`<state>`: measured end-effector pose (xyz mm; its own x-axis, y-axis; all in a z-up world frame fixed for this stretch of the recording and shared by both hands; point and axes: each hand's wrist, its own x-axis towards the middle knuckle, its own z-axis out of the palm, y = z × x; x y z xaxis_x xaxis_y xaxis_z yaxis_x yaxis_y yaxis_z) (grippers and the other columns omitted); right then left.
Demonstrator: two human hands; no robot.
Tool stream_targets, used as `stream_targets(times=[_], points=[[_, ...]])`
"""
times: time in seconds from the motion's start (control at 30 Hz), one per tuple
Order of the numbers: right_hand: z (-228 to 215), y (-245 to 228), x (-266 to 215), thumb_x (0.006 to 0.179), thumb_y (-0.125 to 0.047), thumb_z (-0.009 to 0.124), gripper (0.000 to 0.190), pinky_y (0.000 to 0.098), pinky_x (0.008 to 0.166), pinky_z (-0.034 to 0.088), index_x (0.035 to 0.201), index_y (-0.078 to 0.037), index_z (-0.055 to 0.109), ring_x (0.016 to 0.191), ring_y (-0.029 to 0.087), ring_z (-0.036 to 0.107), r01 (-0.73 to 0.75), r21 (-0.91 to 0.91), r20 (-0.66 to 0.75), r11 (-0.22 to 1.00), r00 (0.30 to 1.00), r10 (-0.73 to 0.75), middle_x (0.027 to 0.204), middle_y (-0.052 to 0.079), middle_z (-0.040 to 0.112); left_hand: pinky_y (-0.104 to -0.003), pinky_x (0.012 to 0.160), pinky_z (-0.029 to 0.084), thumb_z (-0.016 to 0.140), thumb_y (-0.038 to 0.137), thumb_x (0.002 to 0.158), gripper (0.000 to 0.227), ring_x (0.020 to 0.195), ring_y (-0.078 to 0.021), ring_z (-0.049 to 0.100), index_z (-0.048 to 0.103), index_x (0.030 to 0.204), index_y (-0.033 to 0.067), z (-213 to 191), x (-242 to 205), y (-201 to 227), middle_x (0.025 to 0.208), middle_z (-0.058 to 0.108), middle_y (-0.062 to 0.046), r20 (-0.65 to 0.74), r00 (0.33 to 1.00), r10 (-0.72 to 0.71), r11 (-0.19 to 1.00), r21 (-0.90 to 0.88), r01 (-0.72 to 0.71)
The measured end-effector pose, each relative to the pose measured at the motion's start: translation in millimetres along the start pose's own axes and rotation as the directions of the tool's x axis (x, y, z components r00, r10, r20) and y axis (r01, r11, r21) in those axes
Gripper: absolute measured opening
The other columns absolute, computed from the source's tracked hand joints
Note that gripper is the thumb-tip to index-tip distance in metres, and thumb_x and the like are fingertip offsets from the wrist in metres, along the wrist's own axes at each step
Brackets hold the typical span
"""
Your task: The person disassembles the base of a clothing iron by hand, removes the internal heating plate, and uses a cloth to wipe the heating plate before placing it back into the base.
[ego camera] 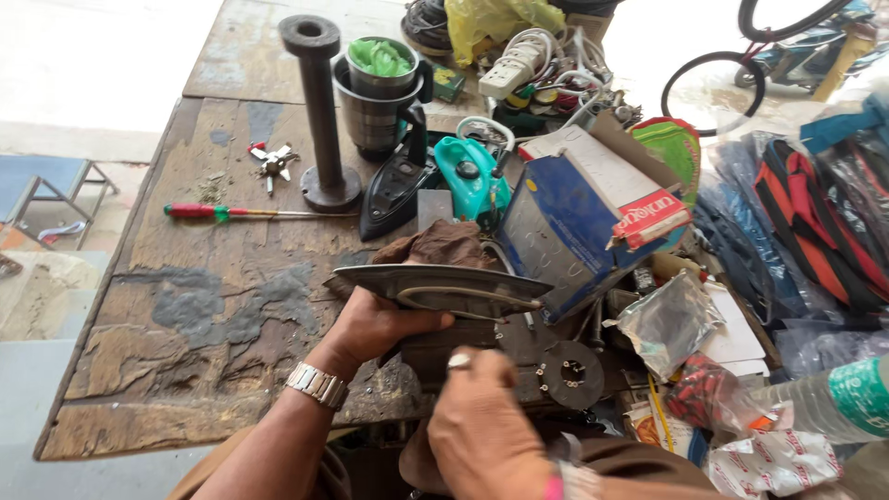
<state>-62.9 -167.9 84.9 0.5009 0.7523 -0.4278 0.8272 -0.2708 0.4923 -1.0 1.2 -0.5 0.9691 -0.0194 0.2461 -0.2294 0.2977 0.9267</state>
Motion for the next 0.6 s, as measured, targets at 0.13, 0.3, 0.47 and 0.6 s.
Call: stream_targets(times=[0.13, 0.3, 0.47, 0.6], points=[[30, 2, 18, 0.089, -0.023, 0.062, 0.027, 0.0402, 0.047, 0.035, 0.072, -0.006, 0.076, 0.058, 0.024, 0.058, 0.073, 0.045, 0.026, 0.996, 0.997, -0.074, 0.064, 0.01, 0.065, -0.03, 0.091, 0.056, 0.087, -0.001, 0.076, 0.032, 0.098, -0.011, 0.068, 0.074, 0.104, 0.0044, -2, 1, -4, 0.101, 0.075, -0.001, 0.09, 0.994, 0.053, 0.987, 0.144, -0.066], [80, 2, 12, 0.083, -0.021, 0.066, 0.021, 0.0407, 0.045, 0.034, 0.065, -0.013, 0.071, 0.053, 0.021, 0.057, 0.073, 0.162, -0.139, 0.984, 0.989, -0.051, 0.059, 0.006, 0.063, -0.029, 0.089, 0.056, 0.088, 0.001, 0.077, 0.035, 0.097, -0.0097, 0.065, 0.072, 0.108, 0.0044, -3, -4, -4, 0.101, 0.072, 0.0, 0.075, 0.997, 0.034, 0.99, 0.136, -0.044], [144, 26, -14, 0.079, -0.025, 0.066, 0.013, 0.0449, 0.049, 0.048, 0.069, -0.018, 0.07, 0.058, 0.025, 0.066, 0.171, 0.42, -0.647, 0.891, 0.745, 0.162, 0.066, 0.003, 0.068, -0.029, 0.083, 0.058, 0.087, 0.006, 0.076, 0.036, 0.091, -0.0093, 0.069, 0.072, 0.108, 0.0075, -5, -3, 4, 0.097, 0.076, 0.002, 0.082, 0.994, -0.074, 0.97, 0.237, 0.053], [153, 30, -11, 0.087, -0.053, 0.068, 0.038, 0.0494, 0.058, 0.052, 0.085, -0.016, 0.075, 0.07, 0.038, 0.068, -0.264, 0.75, 0.008, 0.606, 0.92, 0.391, 0.071, 0.011, 0.07, -0.029, 0.086, 0.056, 0.088, 0.003, 0.075, 0.038, 0.095, -0.009, 0.066, 0.071, 0.109, 0.0058, -6, -2, 1, 0.098, 0.073, 0.002, 0.063, 0.998, -0.002, 0.984, 0.176, -0.009]])
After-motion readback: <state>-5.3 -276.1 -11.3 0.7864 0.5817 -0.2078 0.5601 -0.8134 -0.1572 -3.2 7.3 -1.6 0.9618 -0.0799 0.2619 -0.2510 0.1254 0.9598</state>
